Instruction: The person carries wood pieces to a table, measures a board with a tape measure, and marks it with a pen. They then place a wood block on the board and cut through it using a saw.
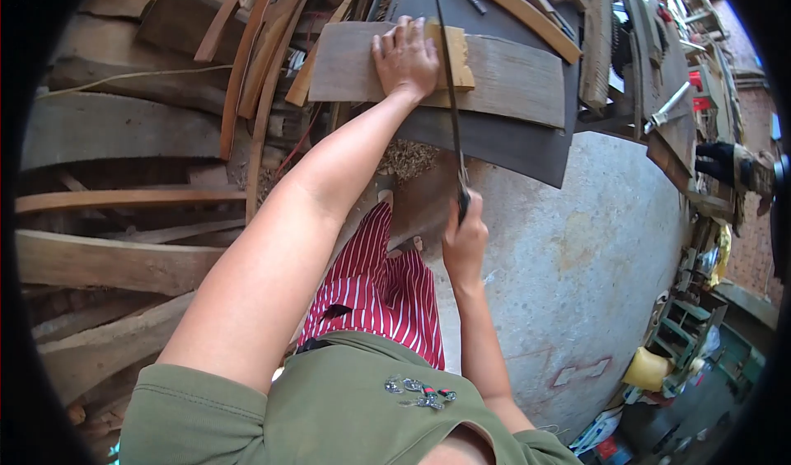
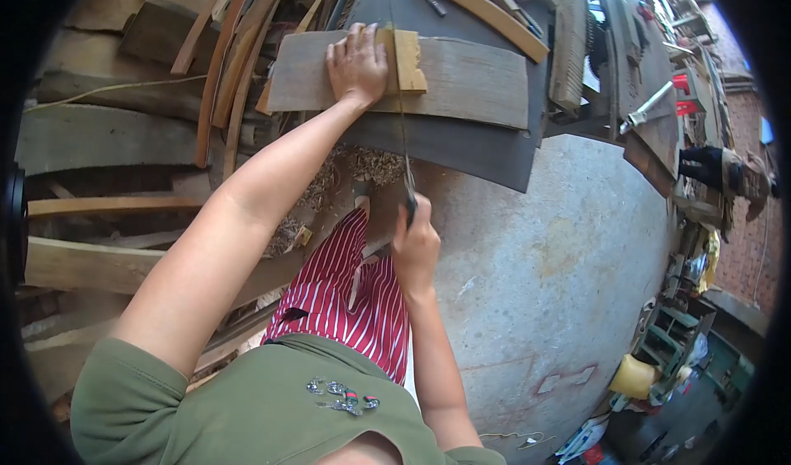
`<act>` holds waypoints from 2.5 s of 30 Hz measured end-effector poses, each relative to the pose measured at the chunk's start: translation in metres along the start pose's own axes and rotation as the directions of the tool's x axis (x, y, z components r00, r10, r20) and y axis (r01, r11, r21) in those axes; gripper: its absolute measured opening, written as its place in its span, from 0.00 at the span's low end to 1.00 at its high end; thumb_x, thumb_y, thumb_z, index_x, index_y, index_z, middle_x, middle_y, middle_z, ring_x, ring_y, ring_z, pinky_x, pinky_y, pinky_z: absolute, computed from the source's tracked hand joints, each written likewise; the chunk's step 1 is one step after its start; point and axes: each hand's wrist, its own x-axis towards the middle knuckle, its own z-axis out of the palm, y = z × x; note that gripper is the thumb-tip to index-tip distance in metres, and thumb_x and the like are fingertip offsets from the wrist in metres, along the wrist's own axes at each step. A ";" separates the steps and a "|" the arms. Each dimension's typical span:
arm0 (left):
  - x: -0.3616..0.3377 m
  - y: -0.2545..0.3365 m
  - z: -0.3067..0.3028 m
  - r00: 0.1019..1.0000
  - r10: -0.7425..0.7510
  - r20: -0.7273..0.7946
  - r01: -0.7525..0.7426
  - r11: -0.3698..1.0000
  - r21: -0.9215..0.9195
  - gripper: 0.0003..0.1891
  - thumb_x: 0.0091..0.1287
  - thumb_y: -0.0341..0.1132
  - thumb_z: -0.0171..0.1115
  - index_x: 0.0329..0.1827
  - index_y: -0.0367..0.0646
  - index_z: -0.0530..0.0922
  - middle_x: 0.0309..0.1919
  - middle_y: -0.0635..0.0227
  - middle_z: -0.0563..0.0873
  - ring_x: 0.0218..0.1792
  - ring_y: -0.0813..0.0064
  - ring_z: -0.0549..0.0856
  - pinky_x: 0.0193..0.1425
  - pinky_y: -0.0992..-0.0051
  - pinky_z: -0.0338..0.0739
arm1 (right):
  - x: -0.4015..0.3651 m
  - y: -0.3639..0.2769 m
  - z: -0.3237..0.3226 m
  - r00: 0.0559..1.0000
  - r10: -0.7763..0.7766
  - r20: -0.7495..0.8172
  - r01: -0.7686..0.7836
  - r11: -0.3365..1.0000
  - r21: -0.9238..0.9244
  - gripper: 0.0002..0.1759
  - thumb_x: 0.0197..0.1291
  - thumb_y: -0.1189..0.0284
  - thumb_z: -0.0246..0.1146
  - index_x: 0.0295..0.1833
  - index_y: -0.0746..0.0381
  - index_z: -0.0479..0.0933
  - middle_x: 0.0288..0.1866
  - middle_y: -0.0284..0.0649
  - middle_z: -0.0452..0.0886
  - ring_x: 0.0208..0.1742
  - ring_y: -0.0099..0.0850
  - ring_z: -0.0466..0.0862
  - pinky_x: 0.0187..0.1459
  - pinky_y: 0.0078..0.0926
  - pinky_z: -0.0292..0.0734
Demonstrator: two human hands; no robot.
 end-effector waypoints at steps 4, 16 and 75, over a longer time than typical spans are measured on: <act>0.000 0.001 -0.004 0.999 0.013 -0.029 -0.014 0.999 -0.046 0.24 0.72 0.48 0.48 0.70 0.55 0.70 0.69 0.69 0.70 0.69 0.64 0.68 0.78 0.55 0.50 | -0.005 -0.007 -0.007 1.000 0.015 0.010 -0.015 1.000 0.027 0.11 0.72 0.69 0.55 0.54 0.62 0.68 0.31 0.58 0.82 0.35 0.60 0.83 0.30 0.53 0.77; -0.001 0.001 0.002 0.998 0.024 -0.055 -0.026 0.999 -0.028 0.25 0.72 0.48 0.48 0.71 0.55 0.70 0.69 0.69 0.70 0.69 0.63 0.68 0.78 0.54 0.49 | -0.005 -0.001 -0.002 1.000 0.002 -0.017 -0.001 0.998 0.056 0.11 0.72 0.70 0.56 0.55 0.62 0.69 0.33 0.59 0.83 0.37 0.60 0.83 0.32 0.53 0.76; 0.002 -0.001 0.000 1.000 0.010 -0.001 -0.010 1.000 -0.024 0.25 0.72 0.48 0.48 0.71 0.54 0.70 0.70 0.69 0.70 0.69 0.65 0.69 0.78 0.54 0.50 | 0.087 -0.020 0.028 1.000 -0.003 0.006 0.004 0.995 -0.105 0.11 0.72 0.67 0.54 0.52 0.61 0.67 0.29 0.61 0.81 0.34 0.61 0.83 0.30 0.56 0.77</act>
